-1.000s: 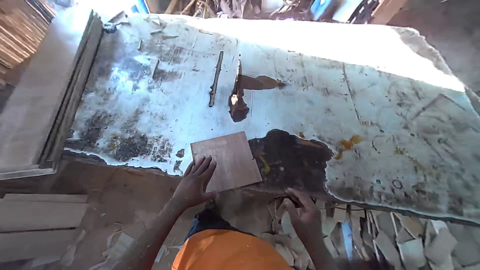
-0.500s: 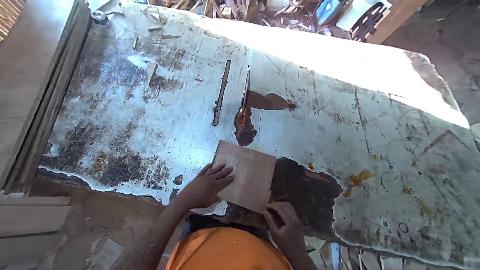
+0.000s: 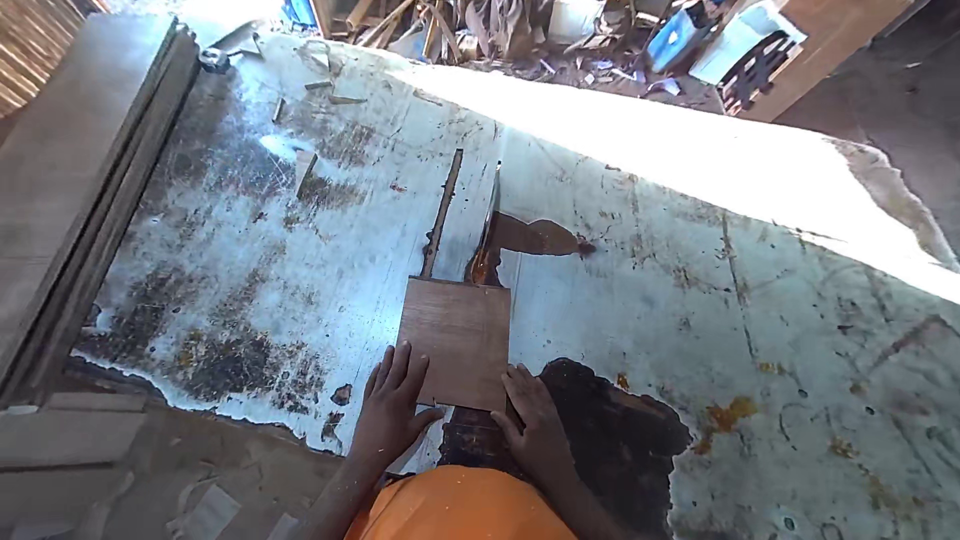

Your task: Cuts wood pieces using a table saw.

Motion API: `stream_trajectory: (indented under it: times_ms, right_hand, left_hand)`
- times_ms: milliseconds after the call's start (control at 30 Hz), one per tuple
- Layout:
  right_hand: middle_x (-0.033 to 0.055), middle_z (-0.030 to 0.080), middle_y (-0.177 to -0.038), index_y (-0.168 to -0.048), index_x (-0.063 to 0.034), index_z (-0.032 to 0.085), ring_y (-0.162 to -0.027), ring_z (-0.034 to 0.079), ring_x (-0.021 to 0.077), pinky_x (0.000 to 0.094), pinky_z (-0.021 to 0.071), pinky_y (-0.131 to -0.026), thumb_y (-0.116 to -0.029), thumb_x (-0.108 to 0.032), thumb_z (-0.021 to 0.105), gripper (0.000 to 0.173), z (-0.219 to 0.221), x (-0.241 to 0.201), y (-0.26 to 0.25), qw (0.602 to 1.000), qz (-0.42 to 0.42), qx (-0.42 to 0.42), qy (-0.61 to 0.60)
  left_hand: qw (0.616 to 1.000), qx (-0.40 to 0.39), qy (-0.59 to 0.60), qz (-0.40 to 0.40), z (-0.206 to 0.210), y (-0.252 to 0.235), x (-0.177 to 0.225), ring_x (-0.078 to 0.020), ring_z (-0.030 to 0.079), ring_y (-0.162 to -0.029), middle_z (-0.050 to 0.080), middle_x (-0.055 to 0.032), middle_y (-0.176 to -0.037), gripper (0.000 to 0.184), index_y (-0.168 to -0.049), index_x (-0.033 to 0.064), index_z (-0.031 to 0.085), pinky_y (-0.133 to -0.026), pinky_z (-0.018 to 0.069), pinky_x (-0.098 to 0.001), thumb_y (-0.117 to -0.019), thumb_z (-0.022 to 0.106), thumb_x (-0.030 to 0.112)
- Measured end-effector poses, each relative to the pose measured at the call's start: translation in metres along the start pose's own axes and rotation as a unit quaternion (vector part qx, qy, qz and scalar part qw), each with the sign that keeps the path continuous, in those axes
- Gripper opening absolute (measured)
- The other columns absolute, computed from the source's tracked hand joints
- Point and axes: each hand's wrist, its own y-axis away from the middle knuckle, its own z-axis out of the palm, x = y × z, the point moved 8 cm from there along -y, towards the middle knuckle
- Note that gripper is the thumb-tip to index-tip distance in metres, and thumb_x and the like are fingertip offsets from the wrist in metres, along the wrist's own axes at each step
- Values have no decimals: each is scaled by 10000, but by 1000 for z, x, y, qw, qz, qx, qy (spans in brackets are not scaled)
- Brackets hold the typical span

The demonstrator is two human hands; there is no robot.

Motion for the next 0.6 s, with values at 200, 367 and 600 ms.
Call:
stream_trajectory:
  times_ms: [200, 367, 600]
  right_hand:
    - [24, 507, -1563, -1474, -128, 574, -1506, 384, 184, 435, 321, -1258, -988, -500, 597, 612, 14, -14, -22, 1000, 27, 8, 0]
    - [6, 495, -1572, -1479, -139, 567, -1512, 368, 166, 426, 317, -1262, -984, -465, 615, 595, 19, -19, -39, 998, 56, 30, -23]
    - [-9, 492, -1574, -1474, -153, 575, -1511, 369, 157, 420, 327, -1258, -962, -452, 649, 598, 25, -18, -45, 995, 79, 48, -36]
  left_hand:
    - [999, 34, 9, 11, -10, -29, -20, -239, 155, -1588, 246, 4, -1705, 711, -1432, 462, 575, -1255, 252, -527, -799, 676, 769]
    - [997, 52, 28, 47, -16, -51, -31, -262, 146, -1589, 247, -13, -1704, 680, -1416, 432, 604, -1255, 246, -530, -817, 679, 744]
    - [995, 57, 43, 76, -20, -63, -36, -288, 151, -1587, 257, -25, -1701, 626, -1388, 435, 632, -1250, 251, -551, -835, 678, 724]
